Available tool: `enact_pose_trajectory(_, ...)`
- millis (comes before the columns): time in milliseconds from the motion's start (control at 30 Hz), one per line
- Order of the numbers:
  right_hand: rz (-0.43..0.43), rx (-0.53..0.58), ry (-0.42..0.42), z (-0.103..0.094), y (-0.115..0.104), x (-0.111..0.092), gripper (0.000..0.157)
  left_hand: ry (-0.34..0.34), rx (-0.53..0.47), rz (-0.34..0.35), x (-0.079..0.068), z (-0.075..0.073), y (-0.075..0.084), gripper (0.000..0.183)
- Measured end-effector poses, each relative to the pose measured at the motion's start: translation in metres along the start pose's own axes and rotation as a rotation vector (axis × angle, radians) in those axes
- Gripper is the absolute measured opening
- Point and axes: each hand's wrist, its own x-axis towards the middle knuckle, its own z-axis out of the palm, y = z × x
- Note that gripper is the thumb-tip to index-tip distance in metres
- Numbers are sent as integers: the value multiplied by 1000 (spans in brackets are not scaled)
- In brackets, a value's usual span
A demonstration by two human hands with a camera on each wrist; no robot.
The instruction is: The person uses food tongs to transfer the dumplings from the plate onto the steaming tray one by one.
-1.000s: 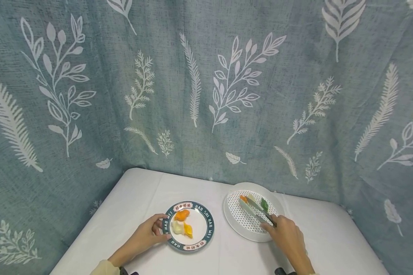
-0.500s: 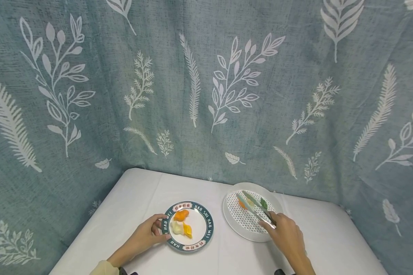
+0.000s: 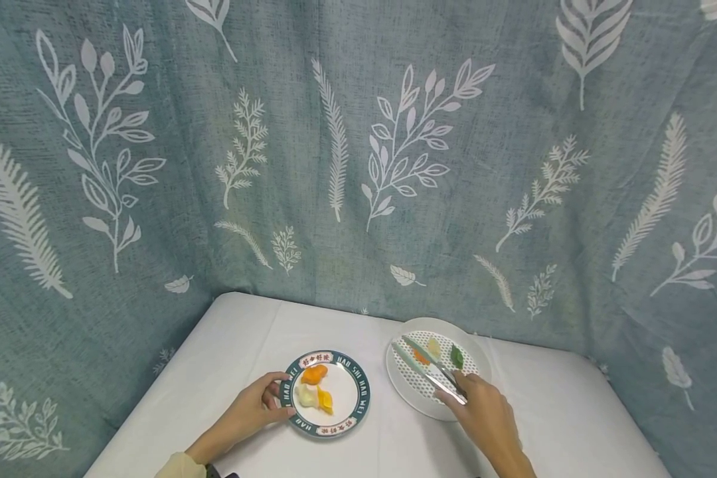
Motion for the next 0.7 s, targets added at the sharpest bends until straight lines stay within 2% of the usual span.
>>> enact_pose_trajectory(300, -50, 5, 19, 7, -19, -11, 53, -1, 0, 4, 0, -1, 0, 78)
enact_pose_trajectory(567, -133, 11, 64, 12, -34, -20, 50, -3, 7, 1, 0, -1, 0, 78)
enact_pose_trajectory(700, -136, 12, 41, 14, -41, -24, 49, -2, 8, -7, 1, 0, 0, 78)
